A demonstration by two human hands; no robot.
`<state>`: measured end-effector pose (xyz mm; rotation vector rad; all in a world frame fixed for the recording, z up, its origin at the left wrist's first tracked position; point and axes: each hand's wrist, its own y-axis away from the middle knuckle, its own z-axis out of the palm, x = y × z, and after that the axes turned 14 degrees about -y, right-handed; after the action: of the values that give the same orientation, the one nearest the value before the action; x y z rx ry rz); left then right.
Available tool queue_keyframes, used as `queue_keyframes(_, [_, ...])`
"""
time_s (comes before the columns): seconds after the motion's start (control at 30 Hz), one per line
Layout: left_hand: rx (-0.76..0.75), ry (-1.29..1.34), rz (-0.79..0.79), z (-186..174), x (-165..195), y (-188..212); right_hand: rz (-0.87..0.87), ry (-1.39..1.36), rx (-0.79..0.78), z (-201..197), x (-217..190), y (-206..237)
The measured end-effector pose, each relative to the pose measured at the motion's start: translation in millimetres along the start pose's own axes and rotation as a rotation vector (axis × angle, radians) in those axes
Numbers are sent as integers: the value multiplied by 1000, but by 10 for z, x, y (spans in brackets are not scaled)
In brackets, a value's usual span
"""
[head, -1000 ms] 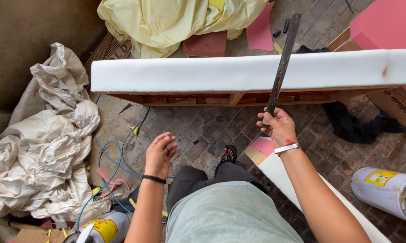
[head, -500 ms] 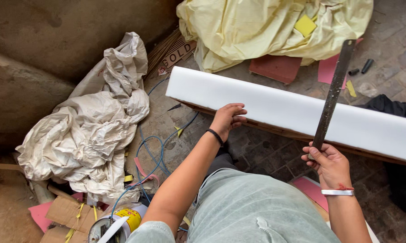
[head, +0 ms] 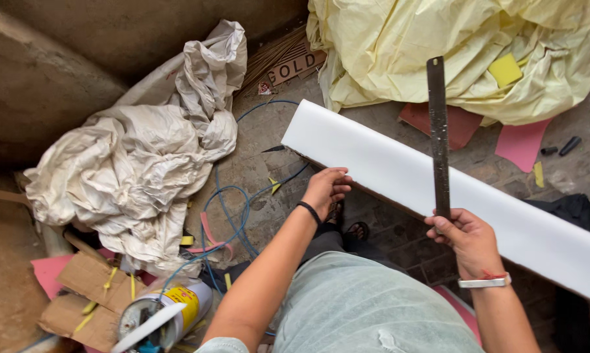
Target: The person trims the edge of white foam padding fitted on a wooden furniture frame, using a long blade to shave excess foam along the frame's sides. They work seated on the floor at first, then stand and continue trimming the foam on the frame, repositioning around it as they cut.
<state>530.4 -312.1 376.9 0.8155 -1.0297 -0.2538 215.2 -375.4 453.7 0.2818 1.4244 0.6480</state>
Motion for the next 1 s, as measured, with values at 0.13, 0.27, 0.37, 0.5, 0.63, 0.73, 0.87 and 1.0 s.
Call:
queue_keyframes(0.13, [171, -43, 38, -396, 41, 110, -37, 88, -127, 284, 39, -307])
queue_keyframes(0.27, [210, -146, 109, -832, 95, 147, 18, 66, -157, 633, -29, -468])
queue_keyframes(0.37, [249, -213, 147, -1159, 226, -59, 17, 6, -104, 908, -118, -475])
queue_keyframes(0.5, [328, -303, 203, -1546, 574, -626, -13, 51, -102, 1443, -183, -550])
queue_keyframes(0.63, [350, -657, 206, -1737, 946, -1194, 23, 41, -77, 2192, -126, -733])
queue_keyframes(0.73, [257, -745, 176, -1856, 1159, -1521, 31, 3, -25, 2737, -95, -916])
queue_keyframes(0.87, [185, -691, 102, -2037, 1222, -1784, 7, 13, 42, 3134, -91, -1005])
queue_keyframes(1.0, [114, -692, -30, -2135, 1150, -1990, 33, 59, 133, 3281, -50, -1003])
